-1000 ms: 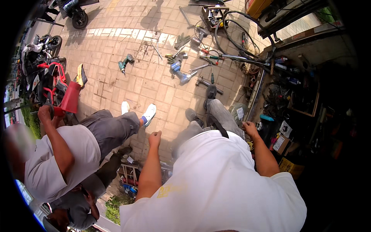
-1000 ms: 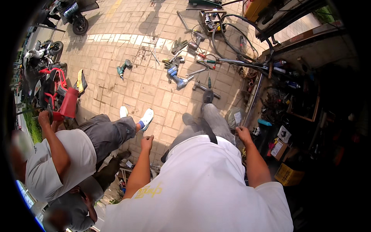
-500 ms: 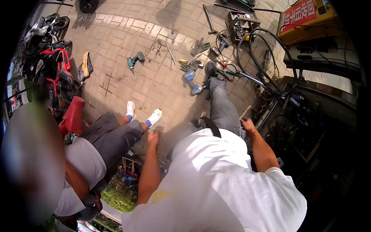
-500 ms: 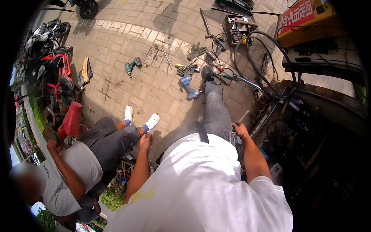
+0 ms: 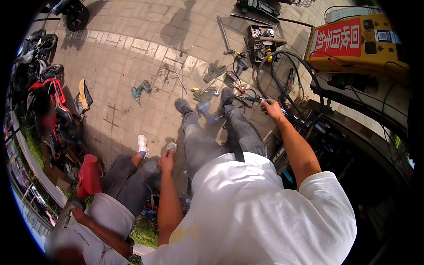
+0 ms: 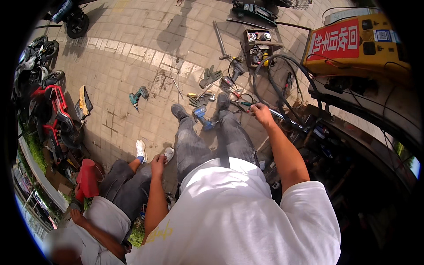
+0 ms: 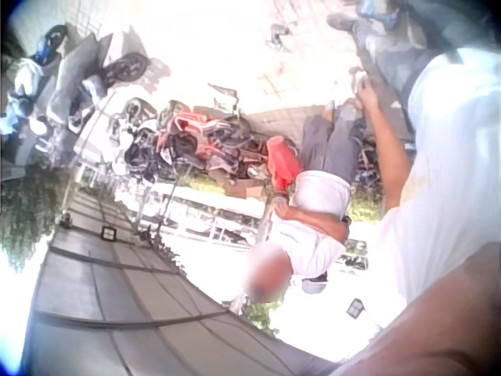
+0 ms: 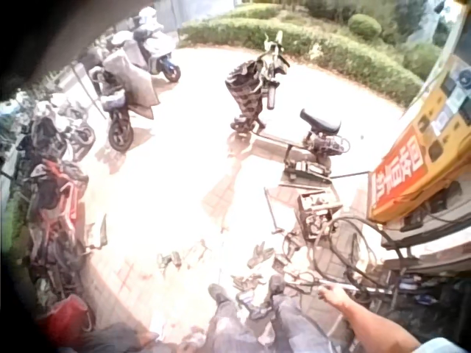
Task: The person works on a scooter in an outdoor repair area, using a power drill to remove the front wheel and then applying lubricant to the axle with a syringe. The person also handles a red plastic container and a patterned seat cover during the process.
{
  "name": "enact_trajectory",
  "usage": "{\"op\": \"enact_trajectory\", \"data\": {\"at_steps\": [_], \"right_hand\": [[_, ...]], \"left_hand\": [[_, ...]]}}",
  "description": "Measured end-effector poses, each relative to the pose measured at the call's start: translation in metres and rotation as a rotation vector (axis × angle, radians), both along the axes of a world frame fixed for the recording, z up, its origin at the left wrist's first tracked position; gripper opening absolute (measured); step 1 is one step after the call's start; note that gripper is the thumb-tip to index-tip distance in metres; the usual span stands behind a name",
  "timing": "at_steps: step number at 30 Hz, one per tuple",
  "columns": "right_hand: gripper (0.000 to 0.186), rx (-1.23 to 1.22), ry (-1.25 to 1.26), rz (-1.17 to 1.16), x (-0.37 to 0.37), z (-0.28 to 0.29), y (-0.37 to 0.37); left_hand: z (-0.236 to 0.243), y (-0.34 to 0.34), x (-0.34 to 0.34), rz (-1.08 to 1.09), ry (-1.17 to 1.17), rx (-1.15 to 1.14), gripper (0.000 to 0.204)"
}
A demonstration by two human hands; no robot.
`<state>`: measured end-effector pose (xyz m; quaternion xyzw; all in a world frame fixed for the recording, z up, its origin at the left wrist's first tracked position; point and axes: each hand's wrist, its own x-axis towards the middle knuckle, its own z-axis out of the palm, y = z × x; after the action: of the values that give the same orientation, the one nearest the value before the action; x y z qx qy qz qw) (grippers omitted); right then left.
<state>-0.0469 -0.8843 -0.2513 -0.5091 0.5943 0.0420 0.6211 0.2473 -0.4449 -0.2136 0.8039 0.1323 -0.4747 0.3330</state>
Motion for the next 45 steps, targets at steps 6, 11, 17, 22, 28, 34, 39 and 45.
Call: {"op": "enact_trajectory", "data": {"at_steps": [6,11,17,22,28,34,39,45], "right_hand": [[0.029,-0.008,0.100,-0.114,0.031,0.037,0.044],[0.035,0.019,0.309,0.085,0.027,0.040,0.108],[0.037,0.022,0.299,0.030,0.064,0.060,0.127],[0.038,0.060,0.311,0.047,0.079,0.069,0.115],[0.040,0.045,0.302,0.035,0.087,0.077,0.115],[0.039,0.080,0.303,-0.098,0.058,0.076,0.143],[0.037,0.126,0.326,-0.226,0.033,0.071,0.188],[0.030,0.160,0.395,-0.329,-0.007,0.074,0.271]], "left_hand": [[-0.028,0.018,0.069,-0.092,0.052,0.033,0.027],[-0.026,0.011,0.145,0.061,0.038,-0.066,0.027],[-0.029,0.016,0.193,0.016,0.031,-0.069,0.027],[-0.044,0.029,0.192,0.047,0.107,-0.100,0.027],[-0.046,0.028,0.185,0.004,0.125,-0.100,0.027],[-0.039,0.010,0.191,-0.050,0.122,-0.062,0.025],[-0.043,0.001,0.203,-0.157,0.088,-0.077,0.025],[-0.052,-0.011,0.218,-0.363,0.159,-0.030,0.026]]}}
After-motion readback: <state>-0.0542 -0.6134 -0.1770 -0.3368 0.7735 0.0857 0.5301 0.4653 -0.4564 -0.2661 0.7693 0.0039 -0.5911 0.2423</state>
